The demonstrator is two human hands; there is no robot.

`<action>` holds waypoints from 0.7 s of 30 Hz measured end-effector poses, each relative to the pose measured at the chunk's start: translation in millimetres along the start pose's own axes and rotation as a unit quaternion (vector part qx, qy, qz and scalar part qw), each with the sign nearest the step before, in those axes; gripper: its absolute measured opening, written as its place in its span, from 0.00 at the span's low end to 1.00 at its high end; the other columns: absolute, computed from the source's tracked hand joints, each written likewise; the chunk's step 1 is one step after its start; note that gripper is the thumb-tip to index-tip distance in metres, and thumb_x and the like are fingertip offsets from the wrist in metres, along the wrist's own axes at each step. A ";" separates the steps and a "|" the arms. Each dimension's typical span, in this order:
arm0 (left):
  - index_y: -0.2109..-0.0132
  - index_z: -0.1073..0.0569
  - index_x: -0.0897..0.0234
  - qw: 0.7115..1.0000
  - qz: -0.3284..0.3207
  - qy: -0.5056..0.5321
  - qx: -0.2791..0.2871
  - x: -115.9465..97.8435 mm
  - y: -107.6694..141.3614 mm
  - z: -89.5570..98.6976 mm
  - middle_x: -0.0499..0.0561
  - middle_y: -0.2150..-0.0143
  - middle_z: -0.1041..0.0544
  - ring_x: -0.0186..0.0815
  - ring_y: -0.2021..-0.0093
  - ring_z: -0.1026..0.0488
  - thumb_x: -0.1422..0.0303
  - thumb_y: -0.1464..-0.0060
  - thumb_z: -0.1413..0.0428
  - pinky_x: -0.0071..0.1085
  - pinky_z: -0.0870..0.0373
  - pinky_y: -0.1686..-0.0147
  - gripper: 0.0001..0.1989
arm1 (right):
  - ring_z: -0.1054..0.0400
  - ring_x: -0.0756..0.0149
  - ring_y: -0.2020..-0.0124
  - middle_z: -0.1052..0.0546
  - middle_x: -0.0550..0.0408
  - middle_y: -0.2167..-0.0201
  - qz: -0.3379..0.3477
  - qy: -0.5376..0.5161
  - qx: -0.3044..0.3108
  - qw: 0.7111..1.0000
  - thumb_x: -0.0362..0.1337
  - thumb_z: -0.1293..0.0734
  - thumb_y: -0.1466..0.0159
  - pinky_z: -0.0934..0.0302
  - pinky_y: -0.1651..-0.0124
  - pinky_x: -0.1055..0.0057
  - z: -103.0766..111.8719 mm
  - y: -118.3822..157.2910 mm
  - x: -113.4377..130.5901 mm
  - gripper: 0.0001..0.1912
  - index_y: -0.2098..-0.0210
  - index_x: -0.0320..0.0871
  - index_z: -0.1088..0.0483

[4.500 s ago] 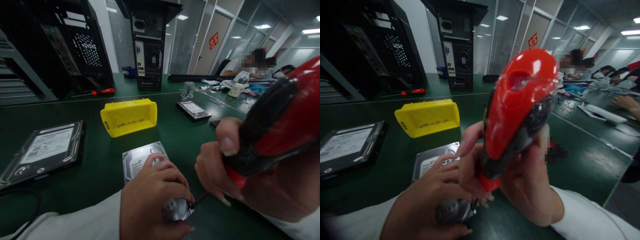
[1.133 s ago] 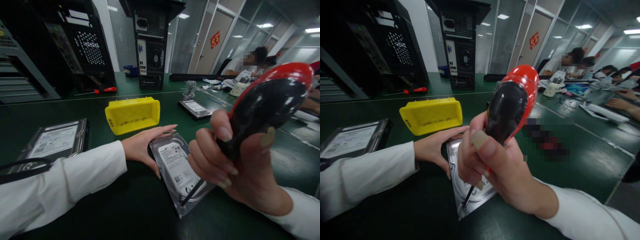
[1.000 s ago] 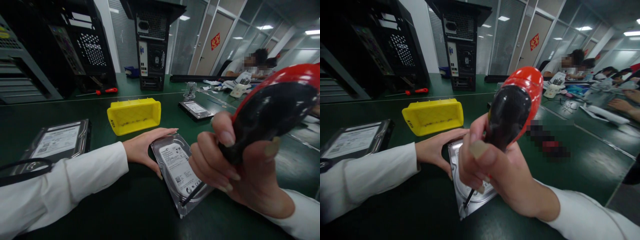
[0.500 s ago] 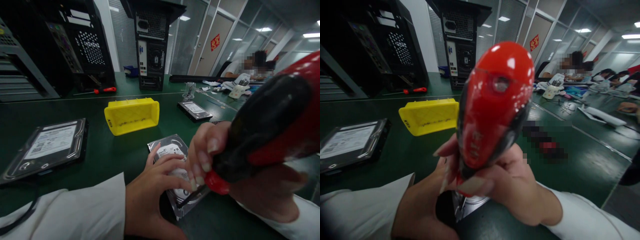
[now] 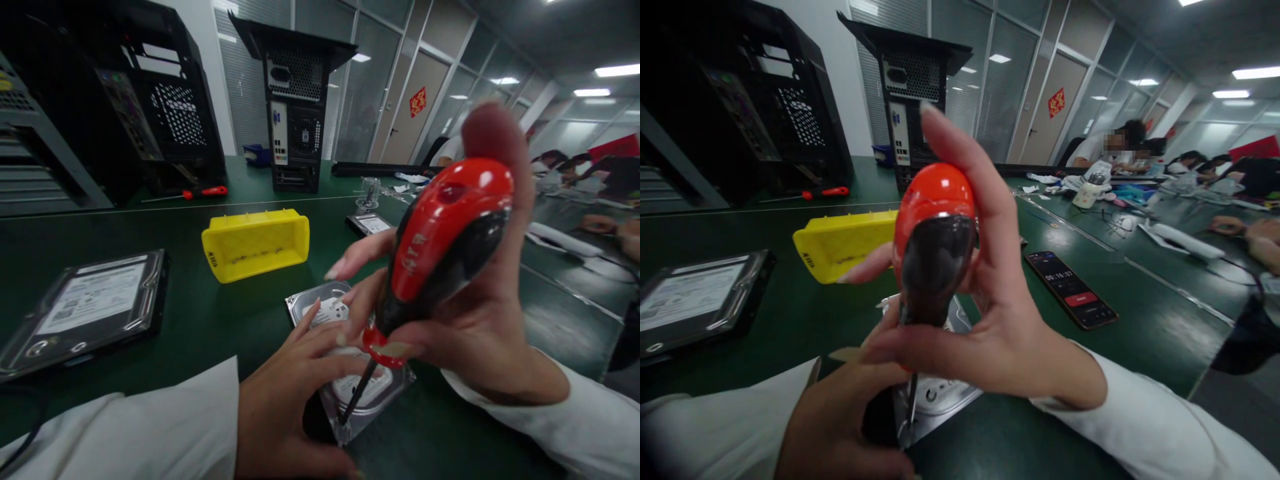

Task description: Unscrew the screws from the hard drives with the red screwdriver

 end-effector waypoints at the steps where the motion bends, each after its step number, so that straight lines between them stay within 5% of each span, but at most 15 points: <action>1: 0.45 0.35 0.52 1.000 0.000 0.004 0.003 -1.3 -0.9 0.9 0.53 0.43 0.34 0.52 0.42 0.40 0.56 0.61 0.36 0.57 0.69 0.39 0.34 | 0.27 0.65 0.68 0.28 0.59 0.62 0.049 0.022 0.007 0.999 0.30 0.30 0.47 0.30 0.66 0.64 -1.5 -4.0 3.3 0.35 0.47 0.63 0.46; 4: 0.45 0.35 0.53 1.000 0.007 0.019 0.003 -4.7 -2.5 2.8 0.52 0.43 0.34 0.49 0.41 0.41 0.57 0.58 0.37 0.55 0.60 0.39 0.32 | 0.29 0.66 0.71 0.28 0.56 0.65 0.116 0.059 0.005 0.991 0.44 0.39 0.38 0.31 0.70 0.65 -4.5 -14.2 13.2 0.12 0.55 0.51 0.38; 11: 0.46 0.34 0.53 0.999 0.005 0.045 -0.029 -6.8 2.6 -1.0 0.51 0.44 0.33 0.45 0.42 0.39 0.60 0.57 0.37 0.46 0.51 0.39 0.30 | 0.29 0.69 0.68 0.28 0.58 0.66 0.031 0.091 0.069 0.993 0.45 0.40 0.39 0.32 0.68 0.71 3.3 -30.9 25.1 0.15 0.57 0.44 0.34; 17: 0.53 0.30 0.58 0.993 0.004 0.088 -0.084 -10.3 6.6 -3.8 0.50 0.53 0.27 0.41 0.51 0.31 0.64 0.58 0.35 0.34 0.34 0.51 0.23 | 0.33 0.74 0.75 0.33 0.61 0.74 0.033 0.063 0.161 0.984 0.42 0.34 0.44 0.34 0.72 0.74 3.5 -47.2 23.9 0.12 0.75 0.40 0.36; 21: 0.55 0.29 0.59 0.989 0.019 0.105 -0.101 -12.2 8.7 -6.1 0.49 0.54 0.27 0.40 0.52 0.31 0.68 0.59 0.34 0.33 0.35 0.51 0.22 | 0.35 0.75 0.78 0.36 0.62 0.75 0.024 -0.018 0.115 0.993 0.47 0.37 0.43 0.34 0.75 0.73 -10.4 -49.5 18.0 0.14 0.72 0.43 0.42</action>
Point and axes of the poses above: each hand's wrist, its own y-axis away from the middle knuckle, its own z-axis out of the back of the hand, x = y × z, the point moved 1 cm from there along -y, towards the middle knuckle
